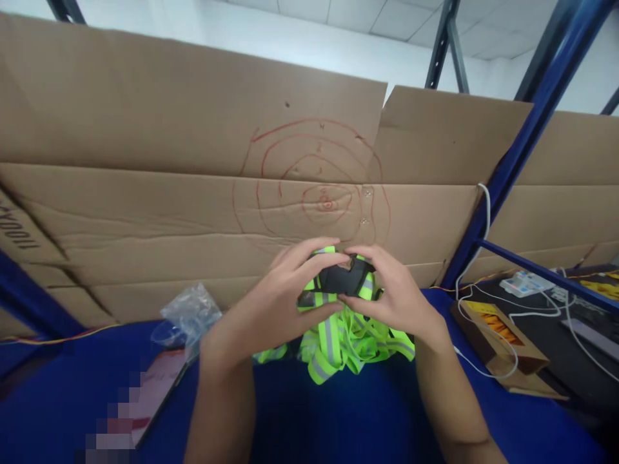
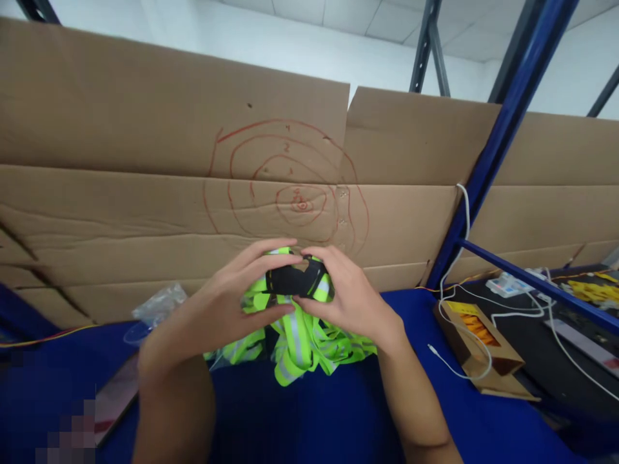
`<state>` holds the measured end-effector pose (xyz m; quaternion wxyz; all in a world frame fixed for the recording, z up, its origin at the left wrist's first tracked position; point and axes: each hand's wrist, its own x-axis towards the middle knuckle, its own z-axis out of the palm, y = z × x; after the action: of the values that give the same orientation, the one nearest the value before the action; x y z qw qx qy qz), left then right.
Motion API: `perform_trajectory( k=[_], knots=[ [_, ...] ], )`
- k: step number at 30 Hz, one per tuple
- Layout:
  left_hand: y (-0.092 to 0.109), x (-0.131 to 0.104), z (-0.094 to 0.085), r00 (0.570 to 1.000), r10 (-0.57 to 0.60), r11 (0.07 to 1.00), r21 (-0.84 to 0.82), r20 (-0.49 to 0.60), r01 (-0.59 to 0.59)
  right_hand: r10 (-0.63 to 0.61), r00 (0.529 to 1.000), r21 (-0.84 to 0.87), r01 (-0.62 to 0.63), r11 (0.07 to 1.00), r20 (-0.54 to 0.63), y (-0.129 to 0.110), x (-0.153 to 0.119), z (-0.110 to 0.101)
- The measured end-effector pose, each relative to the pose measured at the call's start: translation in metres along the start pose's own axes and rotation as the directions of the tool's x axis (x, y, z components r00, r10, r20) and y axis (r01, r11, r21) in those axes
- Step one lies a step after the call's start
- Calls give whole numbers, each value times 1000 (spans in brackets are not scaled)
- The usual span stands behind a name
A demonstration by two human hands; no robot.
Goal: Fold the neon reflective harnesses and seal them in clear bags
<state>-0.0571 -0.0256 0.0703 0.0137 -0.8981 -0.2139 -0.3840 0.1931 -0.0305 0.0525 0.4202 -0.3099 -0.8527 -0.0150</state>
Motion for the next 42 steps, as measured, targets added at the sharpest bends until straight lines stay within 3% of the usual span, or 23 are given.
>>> perform_trajectory(
  k=[5,12,18,23,27,34,38,42],
  knots=[
    [-8,5,17,998,-44,998,-40,45,45,-6,996,-64,12,998,87,2,-2,-1],
    [-13,6,17,998,-35,999,-18,61,37,3,983,-30,3,1000,185,8,-3,3],
    [-14,7,21,999,-7,995,96,37,4,34,981,-37,-28,999,189,6,-4,0],
    [-13,10,25,997,-36,996,-74,72,41,-8,974,-56,21,998,226,21,-3,-3],
    [-18,14,25,988,-78,987,-131,135,96,-37,984,-74,50,996,174,24,-2,1],
    [-32,17,30,987,-79,979,-178,138,103,-77,997,-227,82,970,33,24,1,7],
    [-32,20,37,969,-151,972,-150,194,181,-18,999,-257,9,966,-30,42,1,12],
    [-34,15,29,953,-217,955,-157,210,252,97,988,-145,-114,983,-117,69,-1,6]
  ],
)
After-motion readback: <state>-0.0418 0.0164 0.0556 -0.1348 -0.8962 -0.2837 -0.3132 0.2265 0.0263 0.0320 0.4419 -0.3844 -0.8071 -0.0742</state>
